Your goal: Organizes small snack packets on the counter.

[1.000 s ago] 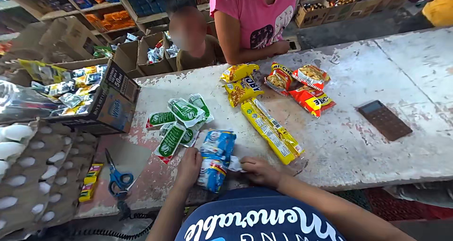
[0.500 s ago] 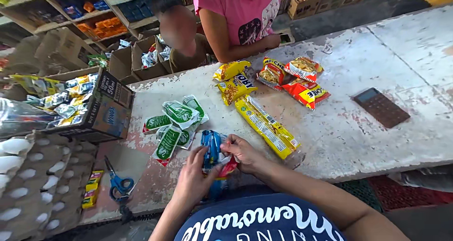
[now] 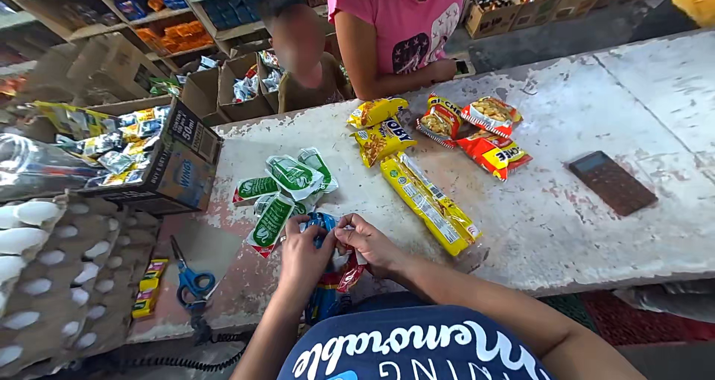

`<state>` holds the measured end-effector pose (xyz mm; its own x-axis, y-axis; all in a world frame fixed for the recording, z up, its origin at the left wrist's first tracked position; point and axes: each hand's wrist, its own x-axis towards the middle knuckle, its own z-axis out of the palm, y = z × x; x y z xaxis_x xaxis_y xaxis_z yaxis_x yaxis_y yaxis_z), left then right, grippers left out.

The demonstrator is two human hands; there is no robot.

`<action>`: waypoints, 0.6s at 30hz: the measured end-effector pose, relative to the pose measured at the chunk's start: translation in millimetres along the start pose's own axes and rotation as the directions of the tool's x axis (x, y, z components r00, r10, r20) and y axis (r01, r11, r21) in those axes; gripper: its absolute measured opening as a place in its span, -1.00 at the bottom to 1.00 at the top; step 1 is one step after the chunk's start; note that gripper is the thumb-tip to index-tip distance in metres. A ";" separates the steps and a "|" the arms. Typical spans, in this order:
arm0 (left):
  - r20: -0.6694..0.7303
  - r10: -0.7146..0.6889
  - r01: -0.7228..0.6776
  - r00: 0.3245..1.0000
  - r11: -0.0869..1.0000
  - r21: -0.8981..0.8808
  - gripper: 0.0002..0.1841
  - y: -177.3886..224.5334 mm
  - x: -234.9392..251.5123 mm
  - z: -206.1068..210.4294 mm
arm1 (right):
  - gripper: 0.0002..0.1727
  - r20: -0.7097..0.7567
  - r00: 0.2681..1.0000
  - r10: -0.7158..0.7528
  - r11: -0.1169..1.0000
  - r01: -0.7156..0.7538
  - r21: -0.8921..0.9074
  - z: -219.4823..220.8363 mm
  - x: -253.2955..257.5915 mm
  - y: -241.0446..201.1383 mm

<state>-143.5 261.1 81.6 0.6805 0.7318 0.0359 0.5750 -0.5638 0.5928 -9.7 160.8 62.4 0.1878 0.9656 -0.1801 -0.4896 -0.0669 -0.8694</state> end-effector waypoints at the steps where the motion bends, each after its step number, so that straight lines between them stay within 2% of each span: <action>1: 0.047 -0.023 0.025 0.999 0.999 -0.034 -0.66 -2.0 6.2 -3.2 | -0.85 0.004 1.000 0.026 0.999 -0.026 0.041 1.0 -1.1 2.3; 4: 0.103 -0.049 0.056 0.993 0.996 -0.065 -0.73 -9.3 15.2 -3.1 | -0.80 -0.063 0.985 0.158 0.980 -0.149 0.128 3.4 -6.0 9.3; 7: 0.028 -0.083 0.083 0.996 0.996 -0.033 -0.73 -19.3 13.6 -2.9 | -0.82 -0.128 0.955 0.267 0.962 -0.272 -0.024 -1.4 -14.4 9.5; 10: -0.001 -0.111 0.110 0.994 0.991 -0.076 -0.73 -37.3 12.7 -4.6 | -0.78 -0.088 0.947 0.309 0.931 -0.320 -0.175 -15.8 -23.6 7.2; 13: -0.014 -0.124 0.122 0.992 0.986 -0.110 -0.74 -41.8 5.4 -0.3 | -0.63 -0.035 0.949 0.312 0.855 -0.297 -0.425 -27.5 -29.5 1.8; 16: -0.051 -0.135 0.127 0.989 0.981 -0.148 -0.74 -44.7 1.8 3.3 | -0.61 0.017 0.962 0.273 0.678 -0.180 -0.713 -35.8 -35.2 -2.1; 18: -0.038 -0.151 0.139 0.988 0.967 -0.212 -0.73 -51.8 -0.5 3.9 | -0.60 0.032 0.959 0.281 0.568 -0.139 -0.811 -47.7 -41.9 -9.6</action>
<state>-171.8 288.4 47.8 0.5683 0.8225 -0.0231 0.5545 -0.3621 0.7493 27.7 109.0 56.3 0.0153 0.9154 -0.4022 0.3861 -0.3764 -0.8422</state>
